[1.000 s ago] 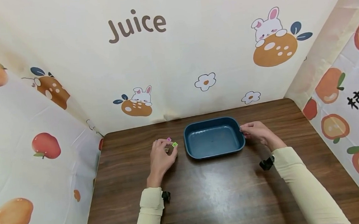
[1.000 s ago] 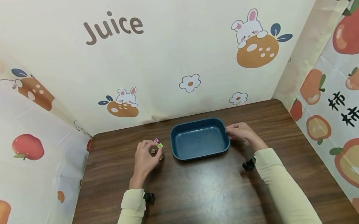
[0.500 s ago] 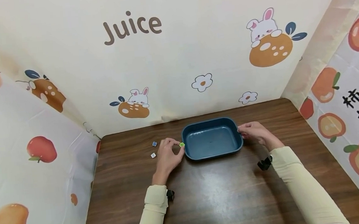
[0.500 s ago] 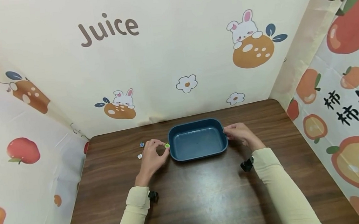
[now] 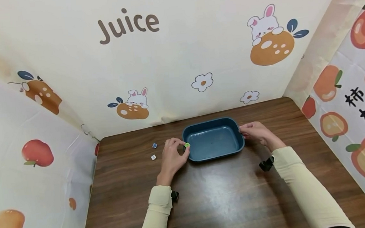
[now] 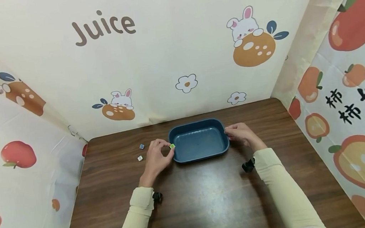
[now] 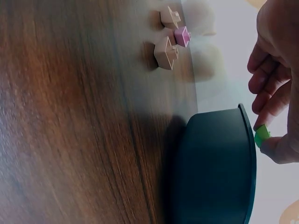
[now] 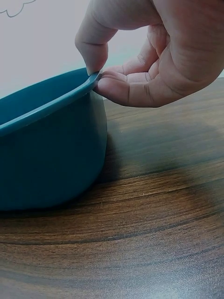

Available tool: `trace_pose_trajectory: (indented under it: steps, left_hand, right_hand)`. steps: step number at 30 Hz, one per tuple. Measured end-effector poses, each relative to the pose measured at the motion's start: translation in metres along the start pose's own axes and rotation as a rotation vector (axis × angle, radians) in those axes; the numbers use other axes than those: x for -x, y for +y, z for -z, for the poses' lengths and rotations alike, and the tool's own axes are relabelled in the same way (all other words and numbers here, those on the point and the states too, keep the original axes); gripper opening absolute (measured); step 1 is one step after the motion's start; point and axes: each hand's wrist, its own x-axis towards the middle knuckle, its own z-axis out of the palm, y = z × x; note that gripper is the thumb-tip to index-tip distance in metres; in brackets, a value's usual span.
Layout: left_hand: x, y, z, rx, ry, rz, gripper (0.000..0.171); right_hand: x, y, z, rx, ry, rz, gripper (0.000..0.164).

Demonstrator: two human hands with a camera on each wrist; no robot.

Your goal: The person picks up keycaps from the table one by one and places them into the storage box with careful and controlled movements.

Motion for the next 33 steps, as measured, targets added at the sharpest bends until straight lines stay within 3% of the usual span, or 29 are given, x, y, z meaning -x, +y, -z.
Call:
trace_pose_trajectory:
  steps: [7, 23, 33]
  left_hand:
    - [-0.002, 0.002, -0.004, -0.038, 0.029, -0.039, 0.02]
    - [-0.006, 0.011, -0.02, -0.083, -0.029, -0.073, 0.021]
    - [-0.01, 0.014, -0.027, -0.098, -0.037, -0.149, 0.018]
  right_hand:
    - [0.0, -0.002, -0.002, -0.004, 0.001, -0.001, 0.05]
    - [-0.002, 0.004, 0.002, 0.003, -0.011, 0.01, 0.05]
    - [0.0, 0.001, 0.0, 0.023, -0.005, -0.008, 0.049]
